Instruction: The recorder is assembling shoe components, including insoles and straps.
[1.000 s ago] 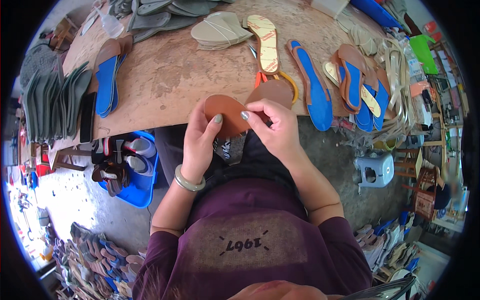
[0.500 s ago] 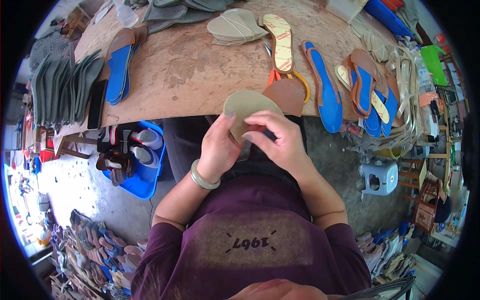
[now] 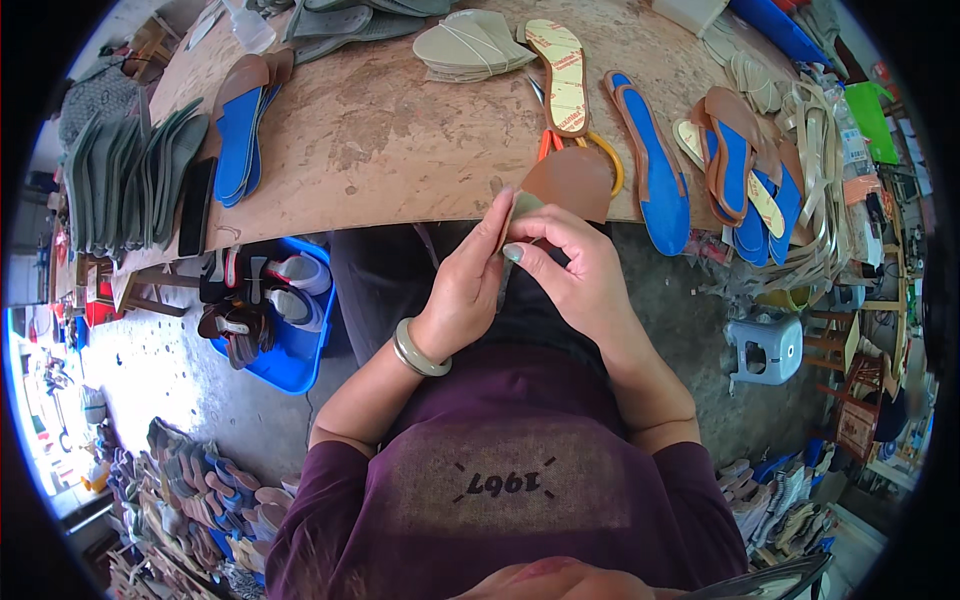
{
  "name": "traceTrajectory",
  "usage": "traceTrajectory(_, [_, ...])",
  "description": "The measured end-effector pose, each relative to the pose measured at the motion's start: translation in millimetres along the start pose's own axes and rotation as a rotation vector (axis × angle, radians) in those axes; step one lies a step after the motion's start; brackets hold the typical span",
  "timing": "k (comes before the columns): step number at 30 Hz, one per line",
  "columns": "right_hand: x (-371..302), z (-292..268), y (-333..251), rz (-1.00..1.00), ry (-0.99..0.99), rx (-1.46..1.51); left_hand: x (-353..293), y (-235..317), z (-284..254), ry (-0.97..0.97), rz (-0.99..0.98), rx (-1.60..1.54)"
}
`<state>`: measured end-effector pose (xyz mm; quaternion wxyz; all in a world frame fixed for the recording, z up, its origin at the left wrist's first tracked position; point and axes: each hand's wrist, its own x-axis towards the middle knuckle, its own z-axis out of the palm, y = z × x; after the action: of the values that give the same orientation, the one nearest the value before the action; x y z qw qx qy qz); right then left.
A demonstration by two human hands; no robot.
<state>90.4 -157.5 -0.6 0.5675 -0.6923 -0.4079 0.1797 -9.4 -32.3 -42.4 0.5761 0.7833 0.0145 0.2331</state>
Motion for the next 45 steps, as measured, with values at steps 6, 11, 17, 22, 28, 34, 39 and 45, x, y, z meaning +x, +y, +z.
traceTrajectory(6, [-2, -3, -1, -0.005, -0.014, -0.132, 2, 2, 0, 0.007, 0.061, 0.185])
traceTrajectory(11, [-2, -2, 2, -0.051, -0.039, -0.181, 3, 1, 1, 0.015, 0.059, 0.267])
traceTrajectory(17, [0, 1, 5, -0.030, -0.025, -0.197, 2, 6, 3, 0.004, 0.003, 0.365])
traceTrajectory(22, [1, 2, 3, 0.061, -0.026, -0.138, 0, 10, 0, -0.082, -0.136, 0.290])
traceTrajectory(28, [4, -6, 6, 0.061, -0.069, -0.002, 3, -5, -11, -0.184, -0.262, -0.627])
traceTrajectory(34, [-1, -6, 4, 0.037, -0.025, -0.075, 1, -5, 8, 0.021, -0.316, -0.475])
traceTrajectory(39, [-8, -10, 29, 0.191, -0.028, 0.564, 2, -10, 16, 0.169, -0.453, -0.994])
traceTrajectory(45, [-10, -8, 25, 0.031, -0.038, 0.237, 6, 14, 24, 0.125, -0.444, -0.881])
